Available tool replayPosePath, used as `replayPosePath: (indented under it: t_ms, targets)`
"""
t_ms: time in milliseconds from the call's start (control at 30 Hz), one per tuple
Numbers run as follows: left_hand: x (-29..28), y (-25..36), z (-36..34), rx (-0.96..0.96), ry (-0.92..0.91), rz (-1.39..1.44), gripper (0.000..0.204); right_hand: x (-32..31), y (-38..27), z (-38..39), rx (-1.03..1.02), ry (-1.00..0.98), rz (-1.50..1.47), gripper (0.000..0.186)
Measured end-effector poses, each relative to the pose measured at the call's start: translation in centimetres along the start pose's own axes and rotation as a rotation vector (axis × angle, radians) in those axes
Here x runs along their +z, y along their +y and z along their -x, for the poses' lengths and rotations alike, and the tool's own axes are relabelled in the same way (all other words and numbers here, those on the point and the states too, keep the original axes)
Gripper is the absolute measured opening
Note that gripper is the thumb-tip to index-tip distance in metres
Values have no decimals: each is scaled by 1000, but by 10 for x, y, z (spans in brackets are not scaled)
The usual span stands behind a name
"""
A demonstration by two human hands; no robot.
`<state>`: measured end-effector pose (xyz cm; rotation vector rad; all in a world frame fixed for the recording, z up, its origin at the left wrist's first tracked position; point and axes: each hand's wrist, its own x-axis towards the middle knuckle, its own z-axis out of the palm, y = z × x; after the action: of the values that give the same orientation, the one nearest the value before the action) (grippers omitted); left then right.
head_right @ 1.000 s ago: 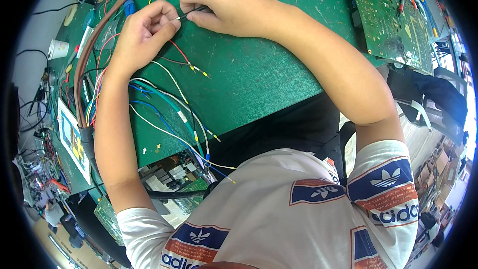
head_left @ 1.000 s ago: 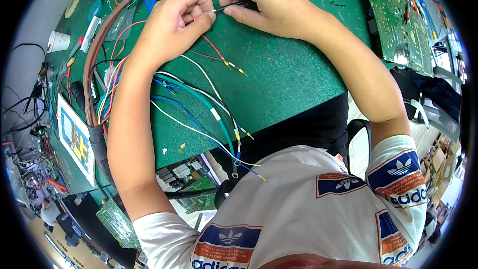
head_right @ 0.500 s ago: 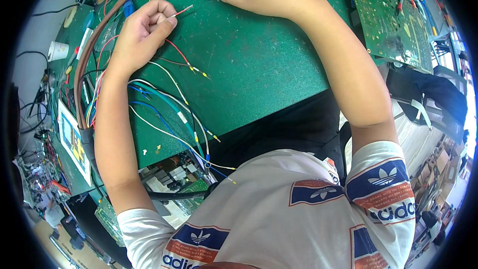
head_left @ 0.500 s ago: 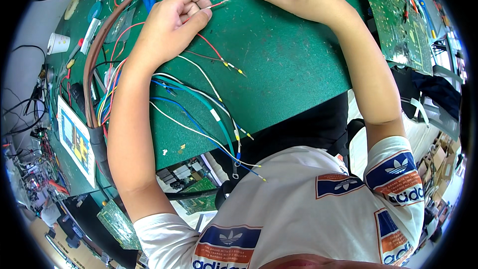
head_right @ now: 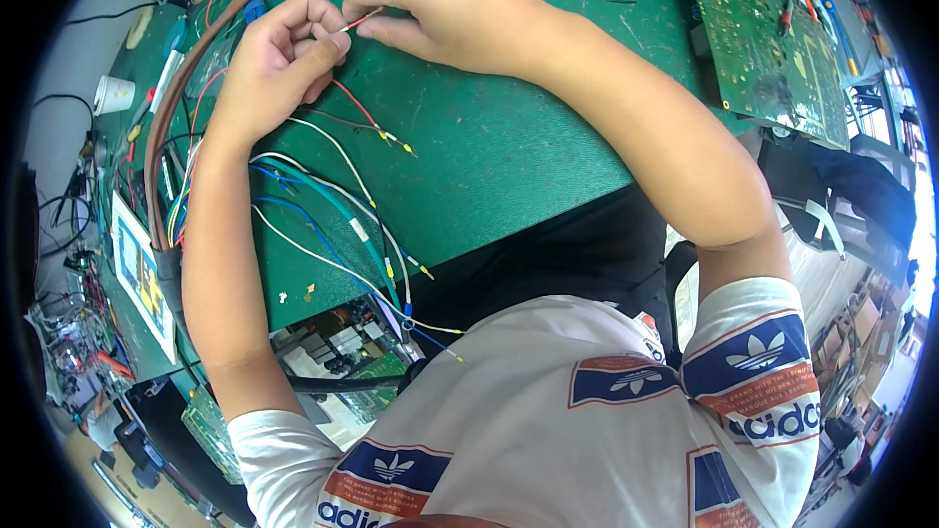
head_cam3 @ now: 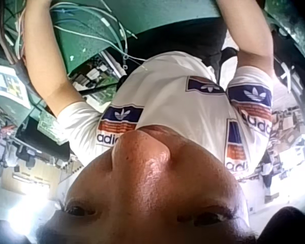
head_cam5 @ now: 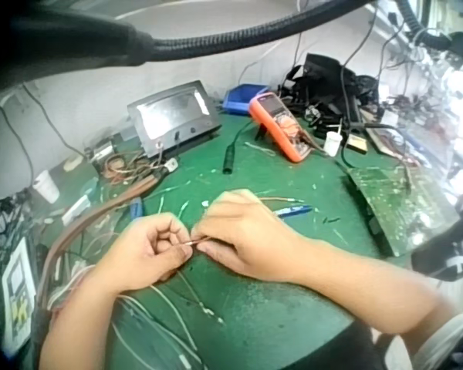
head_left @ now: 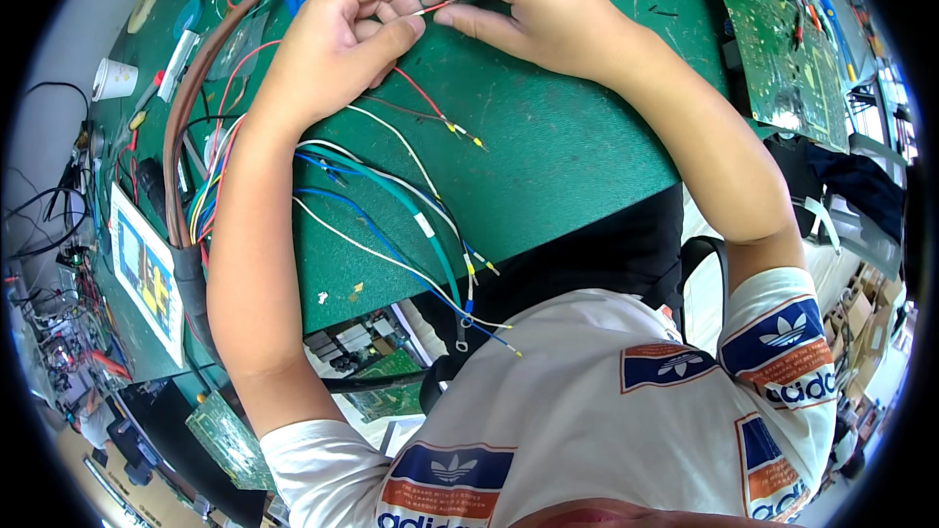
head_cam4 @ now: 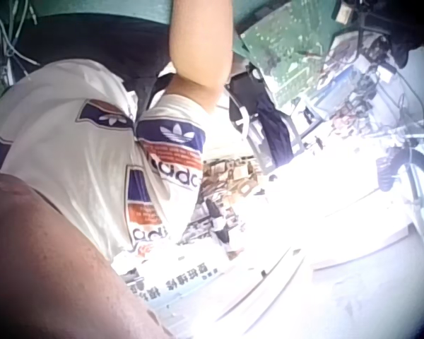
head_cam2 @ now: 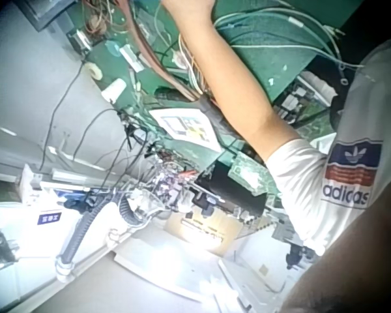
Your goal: The person manipulates an electric vehicle charging handle and its internal wiring, using pliers to trim and organize the colorful wires.
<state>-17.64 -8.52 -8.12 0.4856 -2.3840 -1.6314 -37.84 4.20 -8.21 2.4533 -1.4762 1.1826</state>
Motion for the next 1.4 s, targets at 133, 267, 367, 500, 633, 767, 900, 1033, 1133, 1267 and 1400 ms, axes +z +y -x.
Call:
replayPosePath:
  t_ms: [133,267,367,500,633,767,900,1033,1133,1267,1400]
  targets:
    - [0,12,2,-73,0,4,11,6,4,1,-53,54,18,9]
    - [6,9,3,-43,65,4,12,7,2,1,-60,49,34,9]
    - [5,5,2,-24,69,-34,13,7,0,0,-69,42,66,8]
    - [7,4,1,11,70,-7,13,6,0,1,-72,32,92,8]
    - [3,3,2,51,55,-31,11,6,-3,-2,-114,36,68,7]
    - [0,1,-1,43,19,-11,7,7,1,-2,-160,58,35,7]
    - [0,0,-1,41,21,0,6,5,1,-3,-132,39,26,7]
    - [-2,1,0,27,8,-11,6,3,3,-2,-128,37,16,7]
    - [-3,0,1,29,-3,1,5,3,4,-1,-133,32,20,7]
    - [-6,-1,0,-20,-50,23,3,3,4,0,-135,23,-11,7]
    - [-11,4,0,-108,-79,74,6,2,5,-1,-142,5,-4,7]
